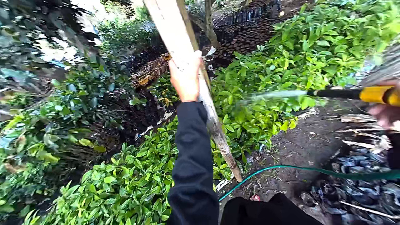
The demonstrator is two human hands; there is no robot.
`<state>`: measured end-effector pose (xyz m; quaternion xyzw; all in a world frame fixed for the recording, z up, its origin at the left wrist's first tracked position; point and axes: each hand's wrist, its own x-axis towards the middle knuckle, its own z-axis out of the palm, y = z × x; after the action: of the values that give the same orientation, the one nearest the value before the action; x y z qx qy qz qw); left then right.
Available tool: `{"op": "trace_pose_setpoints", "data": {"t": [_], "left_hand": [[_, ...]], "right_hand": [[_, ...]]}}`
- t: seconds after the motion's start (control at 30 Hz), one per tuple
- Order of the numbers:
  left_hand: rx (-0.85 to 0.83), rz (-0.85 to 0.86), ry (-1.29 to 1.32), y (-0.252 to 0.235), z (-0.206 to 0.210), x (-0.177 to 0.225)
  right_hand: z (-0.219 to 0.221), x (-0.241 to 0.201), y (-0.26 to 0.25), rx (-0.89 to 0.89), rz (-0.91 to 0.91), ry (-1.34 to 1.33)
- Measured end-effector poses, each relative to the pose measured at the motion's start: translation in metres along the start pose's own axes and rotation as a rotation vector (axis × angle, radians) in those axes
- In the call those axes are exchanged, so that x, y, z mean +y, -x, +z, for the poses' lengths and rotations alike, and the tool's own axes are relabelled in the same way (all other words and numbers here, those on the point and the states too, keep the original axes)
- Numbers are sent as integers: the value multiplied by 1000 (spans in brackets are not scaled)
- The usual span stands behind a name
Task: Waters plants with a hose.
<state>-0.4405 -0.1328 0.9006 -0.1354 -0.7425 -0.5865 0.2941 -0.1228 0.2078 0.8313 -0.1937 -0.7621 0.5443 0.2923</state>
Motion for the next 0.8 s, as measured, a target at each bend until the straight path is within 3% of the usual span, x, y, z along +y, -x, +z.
{"op": "trace_pose_setpoints", "data": {"t": [0.07, 0.43, 0.8], "left_hand": [[-7, -7, -3, 0, 0, 4], [3, 57, 42, -8, 1, -9], [2, 73, 40, -7, -1, -6]], "right_hand": [[4, -14, 5, 46, 81, 59], [-6, -22, 29, -3, -133, 225], [-18, -27, 43, -16, -92, 227]]}}
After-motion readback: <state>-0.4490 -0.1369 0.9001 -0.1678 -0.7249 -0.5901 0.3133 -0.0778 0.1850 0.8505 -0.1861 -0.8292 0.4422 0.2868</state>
